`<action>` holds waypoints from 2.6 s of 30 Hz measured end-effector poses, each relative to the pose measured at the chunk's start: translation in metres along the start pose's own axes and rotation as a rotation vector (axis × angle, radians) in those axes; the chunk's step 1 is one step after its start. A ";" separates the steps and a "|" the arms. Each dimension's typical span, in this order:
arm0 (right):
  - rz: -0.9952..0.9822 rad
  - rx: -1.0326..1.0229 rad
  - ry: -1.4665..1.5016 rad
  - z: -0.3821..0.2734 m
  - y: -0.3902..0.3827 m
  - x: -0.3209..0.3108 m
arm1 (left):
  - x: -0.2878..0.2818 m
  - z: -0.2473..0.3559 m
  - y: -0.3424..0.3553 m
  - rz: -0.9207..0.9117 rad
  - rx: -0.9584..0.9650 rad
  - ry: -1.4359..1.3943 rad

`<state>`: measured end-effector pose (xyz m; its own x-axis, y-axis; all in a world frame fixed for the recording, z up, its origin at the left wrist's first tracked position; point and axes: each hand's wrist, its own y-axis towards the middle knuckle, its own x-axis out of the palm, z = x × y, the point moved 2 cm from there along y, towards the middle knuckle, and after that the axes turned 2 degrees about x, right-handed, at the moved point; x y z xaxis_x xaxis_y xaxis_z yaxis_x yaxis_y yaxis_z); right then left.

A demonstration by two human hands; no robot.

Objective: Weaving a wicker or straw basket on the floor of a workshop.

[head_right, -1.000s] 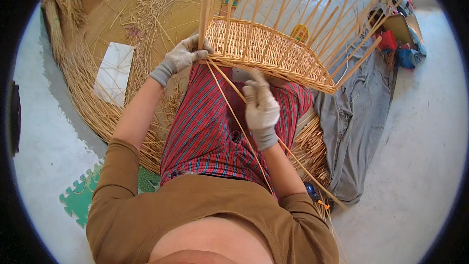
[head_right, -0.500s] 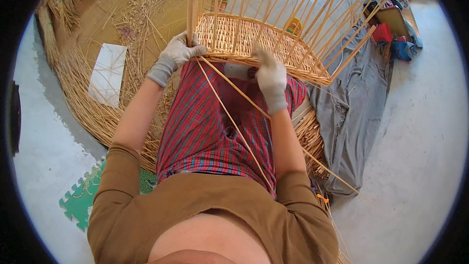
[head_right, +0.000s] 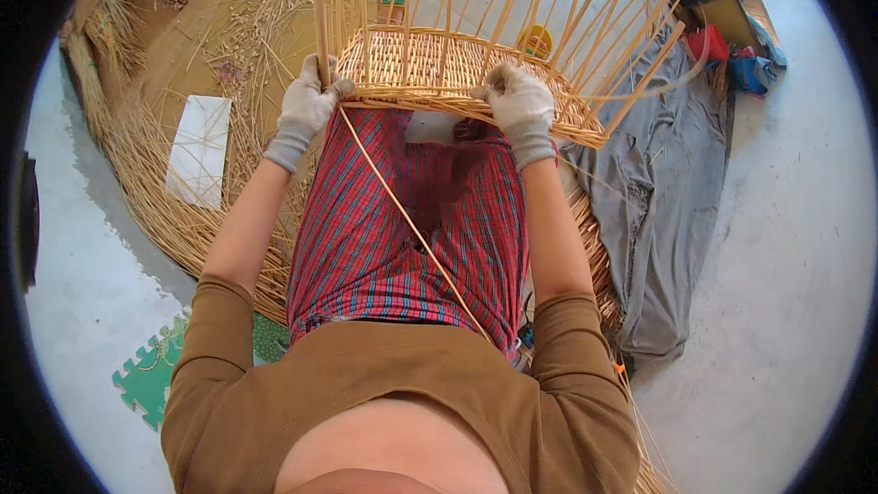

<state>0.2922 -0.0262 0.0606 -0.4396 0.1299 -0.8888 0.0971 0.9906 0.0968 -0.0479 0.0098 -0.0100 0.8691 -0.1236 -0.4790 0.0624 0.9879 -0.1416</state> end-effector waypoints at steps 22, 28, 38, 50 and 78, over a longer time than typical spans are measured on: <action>0.158 -0.247 -0.573 -0.108 0.101 0.000 | 0.073 0.044 -0.018 -0.035 0.626 0.778; 0.519 -0.112 0.364 -0.055 0.012 -0.034 | 0.074 0.052 -0.024 -0.053 0.654 0.972; -0.025 0.005 -0.332 -0.061 0.008 0.049 | 0.077 0.045 -0.021 -0.029 0.659 0.913; 0.527 -0.331 0.163 -0.057 -0.062 0.039 | 0.067 0.068 -0.018 -0.180 0.614 1.011; 0.288 -0.177 -0.555 -0.008 0.004 0.021 | 0.049 0.097 0.041 0.061 0.766 0.695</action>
<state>0.2765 -0.0192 0.0458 0.1139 0.3967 -0.9109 -0.0273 0.9177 0.3963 0.0454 0.0531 0.0448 0.4211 0.1424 -0.8957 0.5346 0.7588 0.3720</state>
